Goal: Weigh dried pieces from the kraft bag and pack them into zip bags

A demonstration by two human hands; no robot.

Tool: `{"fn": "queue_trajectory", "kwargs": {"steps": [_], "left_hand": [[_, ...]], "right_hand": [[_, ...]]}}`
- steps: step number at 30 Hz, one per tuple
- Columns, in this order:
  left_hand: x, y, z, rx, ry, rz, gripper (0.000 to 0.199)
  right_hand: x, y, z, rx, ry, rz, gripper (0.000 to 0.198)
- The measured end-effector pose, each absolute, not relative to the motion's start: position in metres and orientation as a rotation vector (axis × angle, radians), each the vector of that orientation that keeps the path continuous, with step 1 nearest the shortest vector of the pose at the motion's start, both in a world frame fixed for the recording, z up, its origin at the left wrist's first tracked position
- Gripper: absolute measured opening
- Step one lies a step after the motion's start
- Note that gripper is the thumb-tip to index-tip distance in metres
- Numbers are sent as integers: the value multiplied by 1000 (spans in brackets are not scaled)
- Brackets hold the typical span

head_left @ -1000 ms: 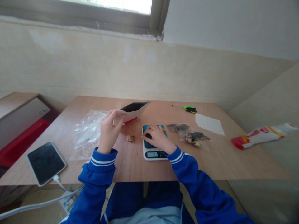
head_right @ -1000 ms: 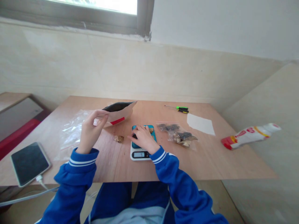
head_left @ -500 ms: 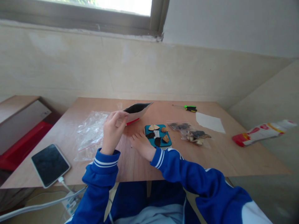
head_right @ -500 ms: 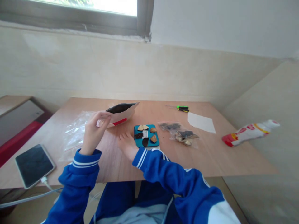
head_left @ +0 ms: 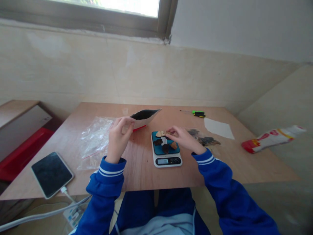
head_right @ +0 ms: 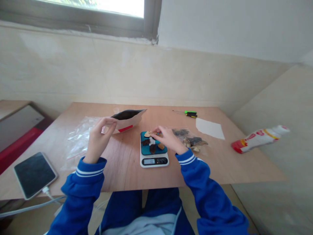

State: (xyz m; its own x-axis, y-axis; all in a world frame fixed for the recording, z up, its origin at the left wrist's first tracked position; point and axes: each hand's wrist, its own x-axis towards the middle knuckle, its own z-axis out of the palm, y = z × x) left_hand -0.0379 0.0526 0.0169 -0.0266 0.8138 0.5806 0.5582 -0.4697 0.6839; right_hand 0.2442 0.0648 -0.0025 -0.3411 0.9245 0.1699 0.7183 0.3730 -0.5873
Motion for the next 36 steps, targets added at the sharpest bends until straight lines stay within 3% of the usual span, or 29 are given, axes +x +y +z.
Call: {"fn": "queue_trajectory", "kwargs": {"steps": [13, 36], "left_hand": [[-38, 48, 18, 2000, 1450, 1486, 12], [-37, 50, 16, 2002, 1440, 1494, 12]], "right_hand": [[263, 66, -46, -1557, -2314, 253, 26], [288, 21, -67, -1518, -2190, 170, 16]]}}
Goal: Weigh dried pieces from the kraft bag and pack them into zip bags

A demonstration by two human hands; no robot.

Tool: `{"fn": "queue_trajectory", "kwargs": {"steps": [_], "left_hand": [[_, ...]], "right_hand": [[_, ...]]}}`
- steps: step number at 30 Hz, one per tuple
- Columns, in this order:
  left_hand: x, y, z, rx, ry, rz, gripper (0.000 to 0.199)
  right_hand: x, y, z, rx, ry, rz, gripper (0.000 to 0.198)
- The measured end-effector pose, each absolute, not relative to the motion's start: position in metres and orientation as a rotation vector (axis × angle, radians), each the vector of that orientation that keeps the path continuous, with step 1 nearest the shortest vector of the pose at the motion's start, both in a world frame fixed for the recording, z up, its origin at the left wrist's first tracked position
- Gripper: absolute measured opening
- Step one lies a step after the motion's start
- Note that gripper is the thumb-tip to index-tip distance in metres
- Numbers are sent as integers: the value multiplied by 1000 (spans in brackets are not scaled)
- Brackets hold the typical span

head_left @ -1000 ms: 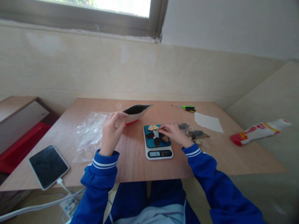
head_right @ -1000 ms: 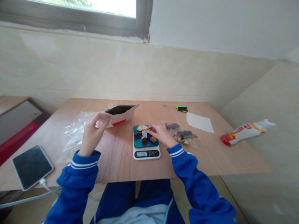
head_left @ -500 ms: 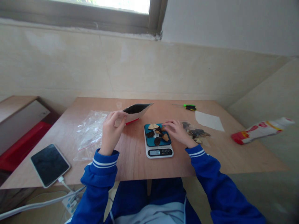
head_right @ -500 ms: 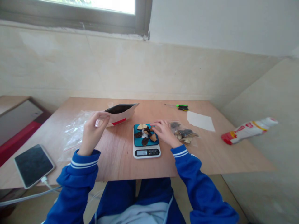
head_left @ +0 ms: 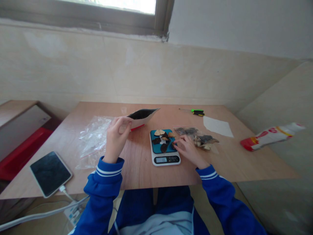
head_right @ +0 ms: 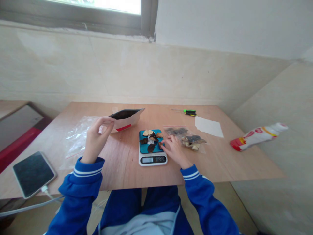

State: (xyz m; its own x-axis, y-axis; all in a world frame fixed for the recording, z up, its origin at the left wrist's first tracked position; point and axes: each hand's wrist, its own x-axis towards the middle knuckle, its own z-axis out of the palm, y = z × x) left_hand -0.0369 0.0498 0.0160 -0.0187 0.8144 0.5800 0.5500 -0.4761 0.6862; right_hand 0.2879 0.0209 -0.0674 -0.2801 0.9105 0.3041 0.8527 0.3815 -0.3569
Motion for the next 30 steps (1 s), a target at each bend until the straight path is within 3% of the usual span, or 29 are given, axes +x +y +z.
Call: {"fn": "queue_trajectory", "kwargs": {"steps": [8, 15, 20, 30], "left_hand": [[-37, 49, 16, 2006, 1457, 1496, 13], [-35, 46, 16, 2039, 1474, 1491, 13], [-33, 43, 16, 2064, 1438, 1499, 10], [-32, 39, 13, 2114, 1439, 1467, 13]], "right_hand": [[281, 21, -50, -1470, -2045, 196, 19], [236, 35, 41, -1168, -1928, 322, 20], [187, 59, 92, -829, -2211, 477, 28], [166, 97, 80, -942, -2592, 425, 41]]}}
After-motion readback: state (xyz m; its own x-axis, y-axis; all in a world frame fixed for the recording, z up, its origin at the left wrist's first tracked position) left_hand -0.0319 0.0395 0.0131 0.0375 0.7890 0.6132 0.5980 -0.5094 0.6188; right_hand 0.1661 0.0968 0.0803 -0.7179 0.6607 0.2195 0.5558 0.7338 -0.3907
